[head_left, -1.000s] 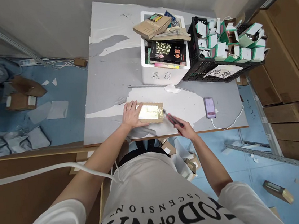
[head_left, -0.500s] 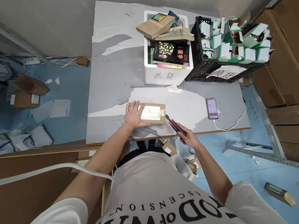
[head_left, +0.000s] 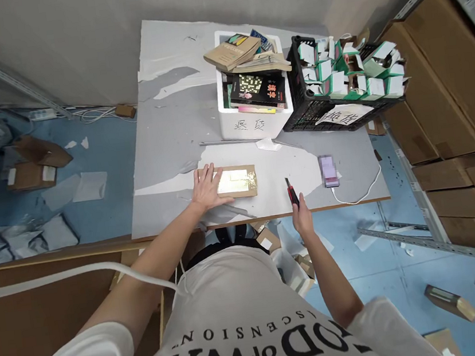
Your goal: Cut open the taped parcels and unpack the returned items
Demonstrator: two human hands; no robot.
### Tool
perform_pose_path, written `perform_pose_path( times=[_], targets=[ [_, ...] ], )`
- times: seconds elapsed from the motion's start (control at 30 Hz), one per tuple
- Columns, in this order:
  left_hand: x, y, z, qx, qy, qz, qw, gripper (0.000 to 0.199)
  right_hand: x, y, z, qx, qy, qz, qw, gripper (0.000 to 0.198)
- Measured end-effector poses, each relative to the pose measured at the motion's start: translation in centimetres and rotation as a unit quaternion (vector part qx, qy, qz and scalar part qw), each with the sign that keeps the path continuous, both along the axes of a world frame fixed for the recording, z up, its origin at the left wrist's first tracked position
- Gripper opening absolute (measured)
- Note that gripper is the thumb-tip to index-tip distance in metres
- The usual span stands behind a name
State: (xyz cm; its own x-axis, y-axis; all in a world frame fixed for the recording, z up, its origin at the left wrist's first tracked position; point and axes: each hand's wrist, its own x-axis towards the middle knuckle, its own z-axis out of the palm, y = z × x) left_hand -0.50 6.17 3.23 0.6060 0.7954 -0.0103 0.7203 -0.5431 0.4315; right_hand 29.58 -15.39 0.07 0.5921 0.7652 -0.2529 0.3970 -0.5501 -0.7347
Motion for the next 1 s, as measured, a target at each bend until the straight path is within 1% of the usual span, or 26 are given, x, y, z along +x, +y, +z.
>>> perform_pose_path(
  times=[0.03,0.1,0.17,0.23,0.3,0.37,0.43,0.47,0.53,0.57,0.6,0.63,0.67,0.7,0.73,0.77,0.83,0.9,0.93,1.0],
  targets=[
    [-0.1,-0.2,0.0,0.009,-0.008,-0.010,1.000,0.102,0.0,1.0,-0.9,-0.022,-0.050,0.003,0.999,0.060],
    [-0.3,-0.8,-0.2,0.026,-0.023,-0.034,0.999,0.082,-0.4,2.7,-2.6,-0.067,-0.112,0.014,0.991,0.057],
    [-0.3,-1.7,-0.3,0.032,-0.031,-0.055,0.997,0.059,-1.1,3.6,-4.3,-0.100,-0.140,0.024,0.985,0.057],
    [-0.3,-2.6,-0.5,0.032,-0.034,-0.070,0.996,0.042,-1.7,3.7,-5.6,-0.105,-0.152,0.016,0.983,0.058],
    [-0.3,-3.5,-0.9,0.041,-0.039,-0.080,0.995,0.035,-2.2,3.4,-6.4,-0.094,-0.155,0.004,0.983,0.057],
    [-0.3,-4.0,-1.6,0.058,-0.049,-0.085,0.993,0.034,-2.3,3.2,-6.6,-0.088,-0.173,0.005,0.981,0.056],
    [-0.3,-4.3,-2.5,0.078,-0.066,-0.085,0.991,0.032,-2.1,3.9,-5.7,-0.087,-0.213,0.018,0.973,0.055],
    [-0.4,-4.4,-3.0,0.089,-0.072,-0.084,0.990,0.031,-2.1,4.7,-4.9,-0.078,-0.235,0.029,0.968,0.056],
    [-0.5,-4.5,-4.1,0.110,-0.076,-0.076,0.988,0.031,-2.2,7.2,-2.7,-0.033,-0.274,0.076,0.958,0.057],
    [-0.5,-4.6,-4.5,0.119,-0.073,-0.071,0.988,0.031,-2.6,8.8,-1.3,0.003,-0.285,0.122,0.951,0.057],
    [-0.5,-4.6,-4.9,0.124,-0.069,-0.069,0.987,0.031,-3.1,10.5,0.0,0.034,-0.292,0.193,0.936,0.058],
    [-0.5,-4.6,-5.2,0.126,-0.065,-0.069,0.987,0.031,-3.8,12.2,1.3,0.052,-0.301,0.276,0.911,0.057],
    [-0.5,-4.5,-5.4,0.125,-0.063,-0.071,0.988,0.032,-4.6,13.9,2.4,0.058,-0.309,0.359,0.879,0.057],
    [-0.4,-4.5,-5.6,0.121,-0.063,-0.073,0.988,0.032,-5.5,15.3,3.4,0.055,-0.317,0.429,0.844,0.058],
    [-0.4,-4.5,-5.6,0.115,-0.064,-0.075,0.988,0.033,-6.4,16.5,4.2,0.042,-0.328,0.480,0.812,0.058],
    [-0.3,-4.5,-5.6,0.110,-0.066,-0.074,0.989,0.033,-7.3,17.5,4.8,0.024,-0.341,0.517,0.785,0.056],
    [-0.2,-4.5,-5.6,0.100,-0.071,-0.066,0.990,0.033,-8.5,18.8,5.6,-0.009,-0.373,0.552,0.746,0.051],
    [-0.2,-4.5,-5.6,0.096,-0.073,-0.062,0.991,0.033,-8.9,19.7,6.1,-0.034,-0.393,0.567,0.724,0.046],
    [-0.1,-4.6,-5.6,0.095,-0.072,-0.061,0.991,0.032,-8.9,20.2,6.5,-0.046,-0.392,0.573,0.718,0.045],
    [0.0,-4.6,-5.6,0.093,-0.071,-0.059,0.991,0.032,-8.5,21.5,7.2,-0.080,-0.375,0.580,0.719,0.042]
  ],
)
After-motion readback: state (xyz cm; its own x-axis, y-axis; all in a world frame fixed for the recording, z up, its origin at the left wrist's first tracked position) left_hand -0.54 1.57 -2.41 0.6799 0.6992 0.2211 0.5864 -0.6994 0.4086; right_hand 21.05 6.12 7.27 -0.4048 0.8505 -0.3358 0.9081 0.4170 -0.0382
